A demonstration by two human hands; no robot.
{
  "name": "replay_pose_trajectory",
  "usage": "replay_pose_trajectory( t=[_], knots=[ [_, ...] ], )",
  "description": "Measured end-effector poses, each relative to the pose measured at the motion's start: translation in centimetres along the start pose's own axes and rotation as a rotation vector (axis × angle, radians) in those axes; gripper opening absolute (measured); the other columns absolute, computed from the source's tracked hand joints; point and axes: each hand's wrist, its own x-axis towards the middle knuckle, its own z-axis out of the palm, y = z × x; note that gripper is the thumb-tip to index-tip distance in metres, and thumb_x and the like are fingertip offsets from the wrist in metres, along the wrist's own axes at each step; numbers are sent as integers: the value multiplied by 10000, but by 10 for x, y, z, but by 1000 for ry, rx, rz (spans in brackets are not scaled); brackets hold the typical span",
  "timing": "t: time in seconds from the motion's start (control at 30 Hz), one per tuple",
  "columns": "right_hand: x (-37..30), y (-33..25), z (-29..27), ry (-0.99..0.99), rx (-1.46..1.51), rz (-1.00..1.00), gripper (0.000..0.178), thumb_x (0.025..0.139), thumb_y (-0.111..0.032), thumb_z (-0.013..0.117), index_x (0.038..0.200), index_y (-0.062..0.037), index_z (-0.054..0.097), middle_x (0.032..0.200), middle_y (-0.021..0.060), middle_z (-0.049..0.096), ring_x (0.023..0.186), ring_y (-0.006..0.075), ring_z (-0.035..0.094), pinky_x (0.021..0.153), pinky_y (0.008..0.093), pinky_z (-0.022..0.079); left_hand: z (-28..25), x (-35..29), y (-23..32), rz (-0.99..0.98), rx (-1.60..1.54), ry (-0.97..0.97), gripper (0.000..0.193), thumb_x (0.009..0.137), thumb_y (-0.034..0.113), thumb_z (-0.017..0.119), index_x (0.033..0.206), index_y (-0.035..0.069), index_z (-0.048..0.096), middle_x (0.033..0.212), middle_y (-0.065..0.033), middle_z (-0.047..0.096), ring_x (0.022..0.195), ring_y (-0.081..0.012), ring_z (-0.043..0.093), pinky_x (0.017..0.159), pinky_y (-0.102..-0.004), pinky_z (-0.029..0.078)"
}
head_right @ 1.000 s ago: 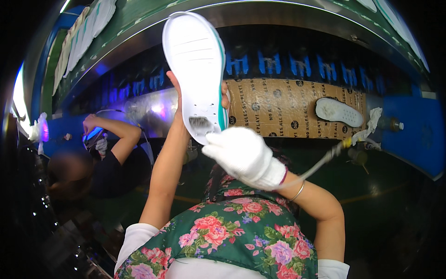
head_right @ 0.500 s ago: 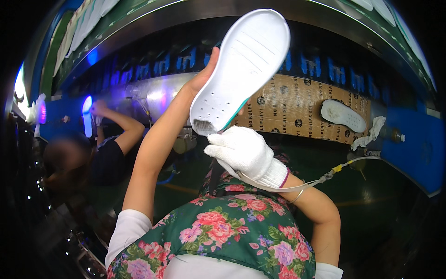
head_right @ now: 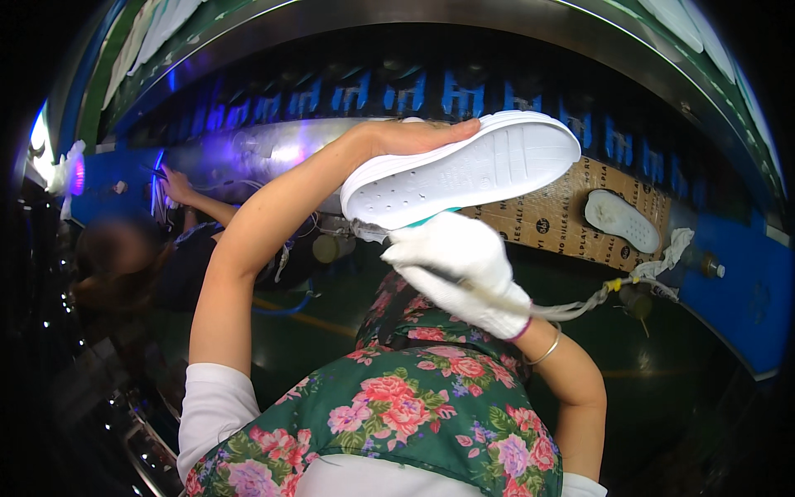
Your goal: The person applies a liquid substance to the bottom of shoe soles using a brush, handling them one at a time and placing them back on a conveyor belt.
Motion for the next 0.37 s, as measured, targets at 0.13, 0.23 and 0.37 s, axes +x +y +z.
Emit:
replay_pose_trajectory(
  t=[0.13, 0.23, 0.37],
  knots=[
    [0, 14, -9, 134, -187, 26, 200, 822, -30, 785, 1008, -103, 778, 969, 75, 769, 838, 243, 727, 739, 343, 565, 2, 0, 13, -19, 0, -67, 1141, 835, 938, 349, 1584, 79, 397, 1627, -295, 302, 1509, -485, 282, 1185, -573, 328],
    [4, 9, -5, 20, -183, -74, 249, 803, -2, 779, 1035, -92, 767, 991, 98, 760, 837, 281, 717, 745, 360, 558, -5, 15, 4, -127, 148, -40, 1154, 834, 941, 343, 1568, 53, 417, 1626, -299, 300, 1515, -481, 268, 1181, -569, 336],
    [2, 7, -8, 86, 66, 256, 181, 852, -17, 771, 1018, -84, 796, 988, 82, 781, 899, 249, 745, 867, 336, 581, -6, 16, 1, -124, 135, -54, 1163, 835, 942, 335, 1551, 32, 438, 1621, -303, 306, 1516, -473, 277, 1175, -575, 342]
  ],
)
